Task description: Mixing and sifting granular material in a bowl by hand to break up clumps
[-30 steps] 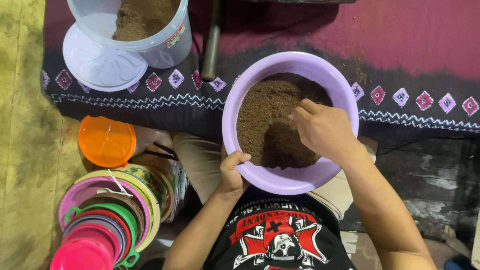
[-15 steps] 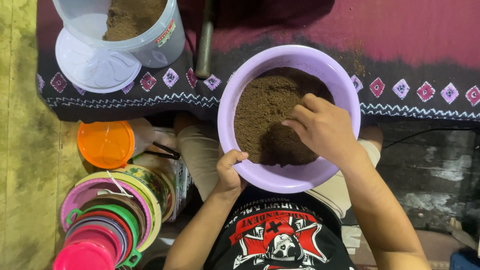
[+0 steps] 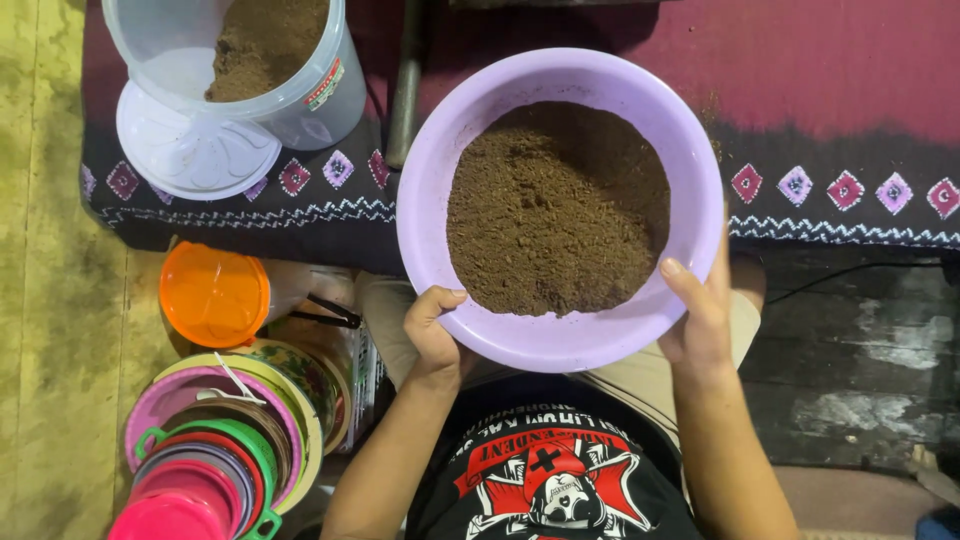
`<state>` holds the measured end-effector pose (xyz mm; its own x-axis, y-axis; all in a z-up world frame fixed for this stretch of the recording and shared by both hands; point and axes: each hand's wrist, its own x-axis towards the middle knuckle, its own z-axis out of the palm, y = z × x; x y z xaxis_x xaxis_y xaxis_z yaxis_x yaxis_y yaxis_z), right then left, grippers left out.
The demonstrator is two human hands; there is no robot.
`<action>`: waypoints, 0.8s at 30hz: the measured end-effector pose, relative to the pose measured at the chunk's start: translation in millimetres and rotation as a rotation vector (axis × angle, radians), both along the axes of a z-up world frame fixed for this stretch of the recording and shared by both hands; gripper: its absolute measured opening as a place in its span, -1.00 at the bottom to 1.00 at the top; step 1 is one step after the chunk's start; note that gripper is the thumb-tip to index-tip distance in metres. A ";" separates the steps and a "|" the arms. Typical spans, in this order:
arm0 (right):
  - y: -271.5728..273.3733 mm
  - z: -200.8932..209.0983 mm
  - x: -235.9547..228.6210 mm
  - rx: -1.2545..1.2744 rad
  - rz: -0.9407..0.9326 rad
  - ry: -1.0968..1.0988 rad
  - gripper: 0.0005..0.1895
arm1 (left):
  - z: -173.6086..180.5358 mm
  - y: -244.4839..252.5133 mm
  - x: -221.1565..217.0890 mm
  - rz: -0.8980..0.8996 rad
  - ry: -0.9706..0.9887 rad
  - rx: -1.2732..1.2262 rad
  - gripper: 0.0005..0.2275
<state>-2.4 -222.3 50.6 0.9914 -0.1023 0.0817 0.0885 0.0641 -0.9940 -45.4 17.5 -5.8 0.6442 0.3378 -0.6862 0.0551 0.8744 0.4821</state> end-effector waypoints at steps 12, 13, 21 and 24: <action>6.3 -54.7 -37.4 0.720 -0.375 0.431 -0.48 | 96.9 27.3 59.2 -0.404 -0.482 1.662 -0.37; 12.7 -47.1 -37.2 0.718 -0.377 0.373 -0.47 | 95.8 26.1 63.9 -0.485 -0.584 1.949 -0.59; 34.1 15.1 -27.5 0.758 -0.419 0.333 -0.75 | 99.0 0.2 100.7 -0.711 -0.821 2.719 -0.98; 44.1 26.7 -29.6 0.777 -0.517 0.335 -0.59 | 97.2 -11.3 114.0 -1.089 -0.920 2.563 -0.95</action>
